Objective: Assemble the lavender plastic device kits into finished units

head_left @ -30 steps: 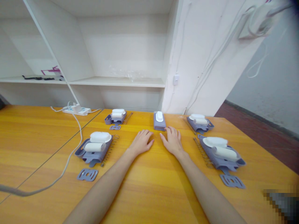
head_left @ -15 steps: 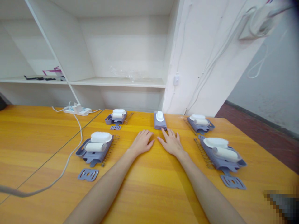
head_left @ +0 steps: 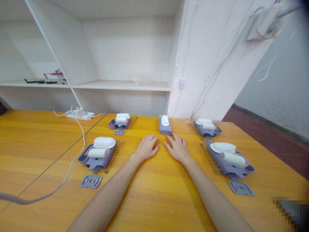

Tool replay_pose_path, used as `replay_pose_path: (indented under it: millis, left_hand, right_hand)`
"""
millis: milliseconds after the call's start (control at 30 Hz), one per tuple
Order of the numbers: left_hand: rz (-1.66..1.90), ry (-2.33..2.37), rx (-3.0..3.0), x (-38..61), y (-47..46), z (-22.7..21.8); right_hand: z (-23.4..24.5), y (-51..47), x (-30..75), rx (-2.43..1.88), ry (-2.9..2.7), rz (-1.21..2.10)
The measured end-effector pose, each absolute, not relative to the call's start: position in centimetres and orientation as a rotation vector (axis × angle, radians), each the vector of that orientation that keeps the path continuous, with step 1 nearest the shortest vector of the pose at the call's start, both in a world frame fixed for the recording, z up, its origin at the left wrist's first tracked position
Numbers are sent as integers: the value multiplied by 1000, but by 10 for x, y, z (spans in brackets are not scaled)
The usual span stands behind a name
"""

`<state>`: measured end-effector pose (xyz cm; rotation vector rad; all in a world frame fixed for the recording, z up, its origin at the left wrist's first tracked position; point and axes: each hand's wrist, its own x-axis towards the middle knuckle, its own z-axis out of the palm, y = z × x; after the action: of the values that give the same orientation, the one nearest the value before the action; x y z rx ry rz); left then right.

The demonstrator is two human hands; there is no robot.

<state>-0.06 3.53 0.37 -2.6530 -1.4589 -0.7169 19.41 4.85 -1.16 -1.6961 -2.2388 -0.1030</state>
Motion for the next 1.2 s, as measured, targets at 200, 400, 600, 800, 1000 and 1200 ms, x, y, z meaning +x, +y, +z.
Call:
replay_pose_path:
  millis: [200,400,600,800,1000,1200]
  left_hand:
    - [-720,-1462,-2653,-1,36,3]
    - [-706,-1471,-2658,-1,36,4]
    - [-703,-1490,-2660,-1,36,4]
    - [-708,-1504,-2668,-2,36,3]
    - [-711,-1483,-2664,-3,36,2]
    - [-695,-1485,-2662,-3,36,3]
  right_hand:
    - [-12,47,195,-1634,-2177,-146]
    - [1,45,198,-1481,-2053,-242]
    - [41,33,193,-1433,-1990,-248]
    - [79,20,210,-1465,-2031,-343]
    - [82,5,267,-2002,-1869,-596]
    - [60,-4,329,-2346,-1764,-470]
